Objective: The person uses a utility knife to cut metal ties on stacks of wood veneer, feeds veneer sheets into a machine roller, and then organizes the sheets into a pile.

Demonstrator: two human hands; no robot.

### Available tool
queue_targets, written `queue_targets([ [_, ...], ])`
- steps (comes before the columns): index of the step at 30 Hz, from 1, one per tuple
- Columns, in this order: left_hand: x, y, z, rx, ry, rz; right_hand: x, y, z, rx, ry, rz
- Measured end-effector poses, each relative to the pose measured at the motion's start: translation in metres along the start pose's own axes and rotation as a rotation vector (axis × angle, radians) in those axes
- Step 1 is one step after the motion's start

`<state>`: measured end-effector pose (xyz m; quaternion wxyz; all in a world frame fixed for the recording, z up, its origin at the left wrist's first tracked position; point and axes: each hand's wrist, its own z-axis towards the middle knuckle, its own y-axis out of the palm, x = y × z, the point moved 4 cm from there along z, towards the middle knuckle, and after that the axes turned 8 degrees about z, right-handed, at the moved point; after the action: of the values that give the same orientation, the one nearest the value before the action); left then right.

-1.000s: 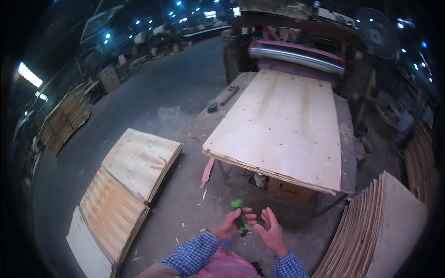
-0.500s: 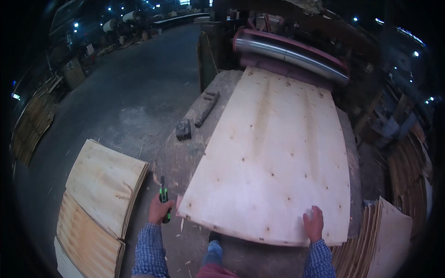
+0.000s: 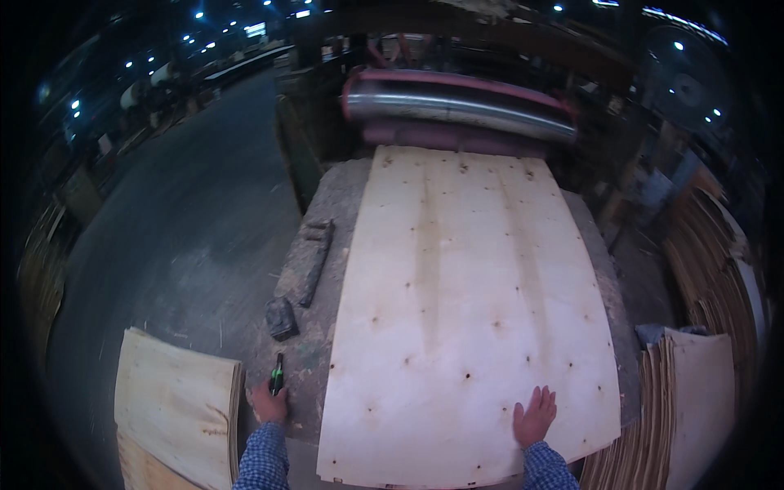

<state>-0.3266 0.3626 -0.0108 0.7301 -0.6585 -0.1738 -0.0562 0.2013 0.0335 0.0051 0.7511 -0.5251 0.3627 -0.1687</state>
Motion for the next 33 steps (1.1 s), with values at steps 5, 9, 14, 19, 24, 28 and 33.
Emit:
queue_targets([
  [5, -0.007, 0.002, 0.004, 0.126, -0.023, -0.186, 0.009, 0.0, 0.001, 0.009, -0.021, -0.016],
  [9, -0.065, 0.002, -0.04, 0.168, -0.302, -0.59, 0.01, -0.006, 0.005, -0.03, 0.006, 0.022],
  [14, -0.016, -0.044, -0.205, 0.018, -0.545, -0.905, 0.026, -0.012, 0.015, -0.068, -0.161, 0.103],
  [19, -0.03, 0.104, -0.363, -0.446, -0.398, -1.115, 0.058, -0.038, 0.061, -0.245, -0.448, 0.23],
  [24, 0.114, 0.121, -0.389, -0.678, -0.964, -1.65, 0.211, -0.085, 0.085, 0.065, -0.151, 0.055],
  [28, 0.131, 0.112, -0.391, -0.65, -0.899, -1.627, 0.291, -0.11, 0.068, 0.033, 0.088, 0.303],
  [33, 0.136, 0.102, -0.391, -0.643, -0.824, -1.64, 0.296, -0.114, 0.074, -0.003, 0.232, 0.354],
])
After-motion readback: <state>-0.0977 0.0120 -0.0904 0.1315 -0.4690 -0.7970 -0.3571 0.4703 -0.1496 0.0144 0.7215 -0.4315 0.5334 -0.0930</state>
